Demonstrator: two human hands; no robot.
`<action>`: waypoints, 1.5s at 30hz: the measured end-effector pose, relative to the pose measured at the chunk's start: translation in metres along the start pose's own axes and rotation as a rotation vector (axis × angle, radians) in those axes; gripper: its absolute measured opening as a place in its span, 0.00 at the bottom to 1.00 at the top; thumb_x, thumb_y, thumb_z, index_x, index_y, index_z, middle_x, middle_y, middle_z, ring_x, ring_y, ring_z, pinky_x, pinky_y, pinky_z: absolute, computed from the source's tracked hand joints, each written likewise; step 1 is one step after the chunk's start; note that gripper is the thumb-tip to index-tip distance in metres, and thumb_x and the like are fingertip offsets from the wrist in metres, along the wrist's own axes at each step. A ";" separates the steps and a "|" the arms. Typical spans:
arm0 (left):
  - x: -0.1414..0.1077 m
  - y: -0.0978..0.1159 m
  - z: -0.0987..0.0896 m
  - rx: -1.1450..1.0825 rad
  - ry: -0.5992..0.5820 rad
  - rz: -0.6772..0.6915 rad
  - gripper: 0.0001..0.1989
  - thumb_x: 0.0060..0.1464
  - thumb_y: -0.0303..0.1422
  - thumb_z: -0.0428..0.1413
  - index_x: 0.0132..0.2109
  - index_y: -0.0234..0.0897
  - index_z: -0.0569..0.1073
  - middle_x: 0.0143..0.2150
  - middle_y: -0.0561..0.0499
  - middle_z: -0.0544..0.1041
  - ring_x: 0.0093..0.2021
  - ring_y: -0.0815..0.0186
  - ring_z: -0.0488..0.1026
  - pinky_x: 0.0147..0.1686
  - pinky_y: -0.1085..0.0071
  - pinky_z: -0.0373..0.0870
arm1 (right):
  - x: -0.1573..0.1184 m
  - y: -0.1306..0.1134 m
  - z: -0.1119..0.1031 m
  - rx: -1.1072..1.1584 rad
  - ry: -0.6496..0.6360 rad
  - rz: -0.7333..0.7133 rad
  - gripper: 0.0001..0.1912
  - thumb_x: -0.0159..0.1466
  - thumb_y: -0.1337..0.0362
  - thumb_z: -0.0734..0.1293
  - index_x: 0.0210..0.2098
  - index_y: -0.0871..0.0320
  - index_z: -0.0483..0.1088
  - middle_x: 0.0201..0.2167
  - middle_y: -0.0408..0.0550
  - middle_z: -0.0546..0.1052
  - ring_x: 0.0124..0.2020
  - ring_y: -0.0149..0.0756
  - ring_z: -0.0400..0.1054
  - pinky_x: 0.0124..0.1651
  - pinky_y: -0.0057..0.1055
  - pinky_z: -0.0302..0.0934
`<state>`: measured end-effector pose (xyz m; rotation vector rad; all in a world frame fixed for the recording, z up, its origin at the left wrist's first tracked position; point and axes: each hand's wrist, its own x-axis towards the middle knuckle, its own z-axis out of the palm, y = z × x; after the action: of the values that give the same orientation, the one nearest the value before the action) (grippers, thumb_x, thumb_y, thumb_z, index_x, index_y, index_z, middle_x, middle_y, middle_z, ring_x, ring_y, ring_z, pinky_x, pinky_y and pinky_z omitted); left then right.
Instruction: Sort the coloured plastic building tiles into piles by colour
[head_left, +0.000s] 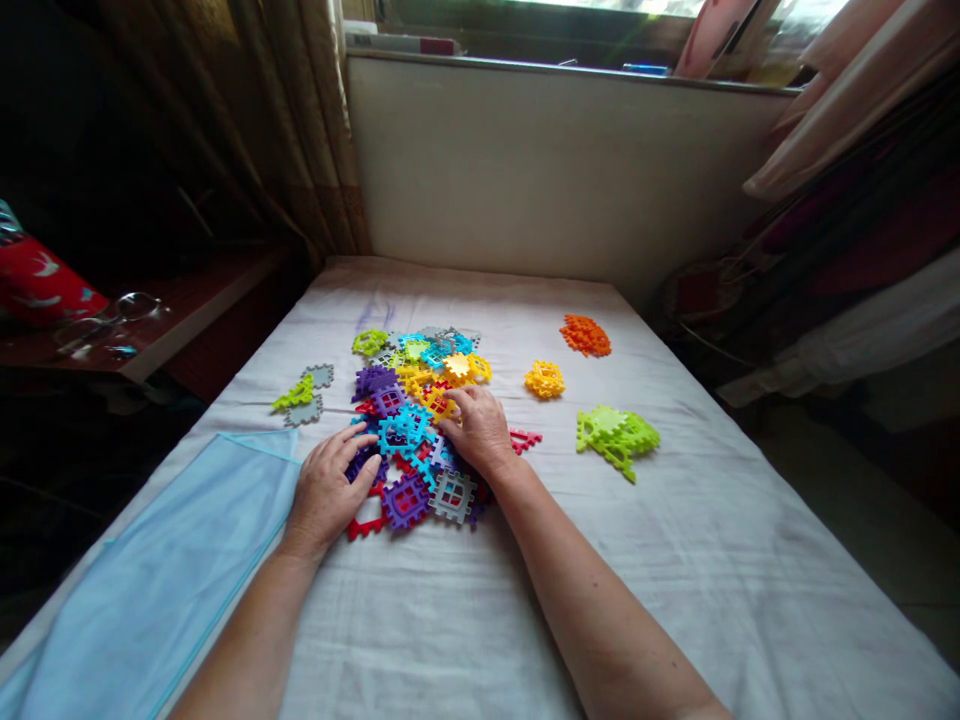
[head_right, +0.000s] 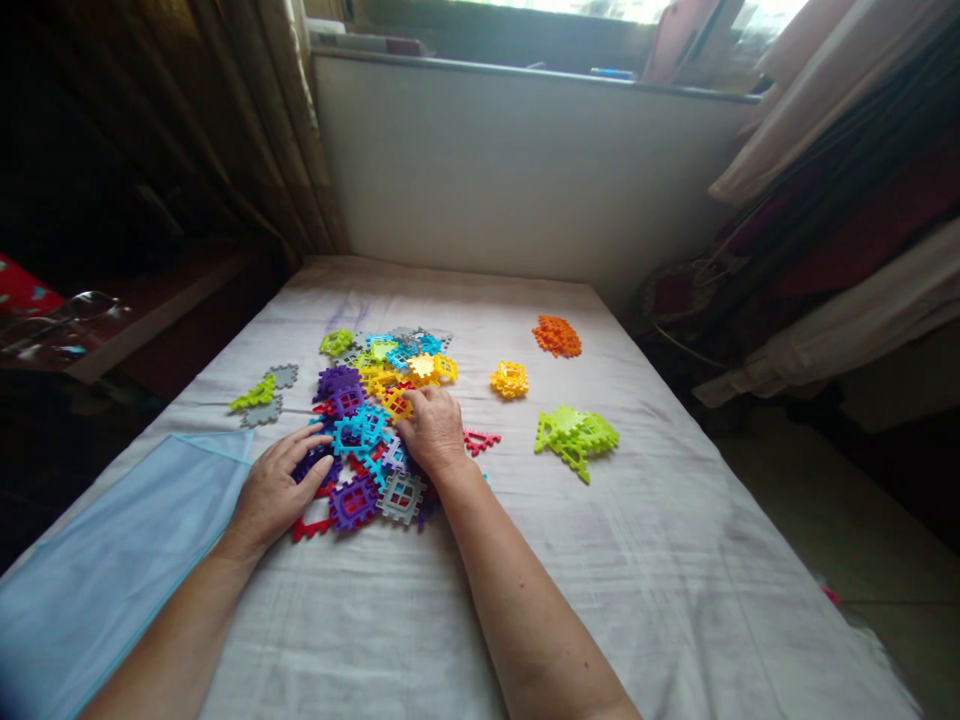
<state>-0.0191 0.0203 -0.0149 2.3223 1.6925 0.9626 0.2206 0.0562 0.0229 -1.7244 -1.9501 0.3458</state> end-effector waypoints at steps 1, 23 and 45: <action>0.000 0.000 0.000 0.000 -0.001 0.002 0.16 0.59 0.43 0.51 0.48 0.43 0.76 0.56 0.47 0.76 0.55 0.55 0.73 0.58 0.53 0.67 | 0.001 0.001 0.001 0.040 0.008 0.021 0.19 0.60 0.65 0.69 0.51 0.53 0.74 0.49 0.51 0.75 0.49 0.40 0.70 0.53 0.35 0.63; 0.000 -0.002 0.000 0.013 0.008 0.035 0.17 0.60 0.44 0.50 0.48 0.41 0.77 0.56 0.44 0.76 0.54 0.54 0.73 0.57 0.53 0.68 | 0.013 0.120 -0.037 0.271 0.667 0.435 0.14 0.53 0.63 0.62 0.35 0.58 0.77 0.34 0.49 0.79 0.35 0.39 0.72 0.47 0.36 0.66; 0.000 -0.004 0.001 0.010 0.006 0.020 0.17 0.60 0.44 0.50 0.49 0.42 0.76 0.56 0.46 0.76 0.54 0.54 0.73 0.57 0.53 0.68 | 0.008 0.042 -0.046 0.007 -0.104 0.192 0.12 0.64 0.61 0.63 0.40 0.52 0.79 0.36 0.44 0.82 0.37 0.35 0.73 0.40 0.28 0.61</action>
<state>-0.0222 0.0221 -0.0178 2.3495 1.6832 0.9672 0.2802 0.0641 0.0415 -1.9296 -1.8546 0.5192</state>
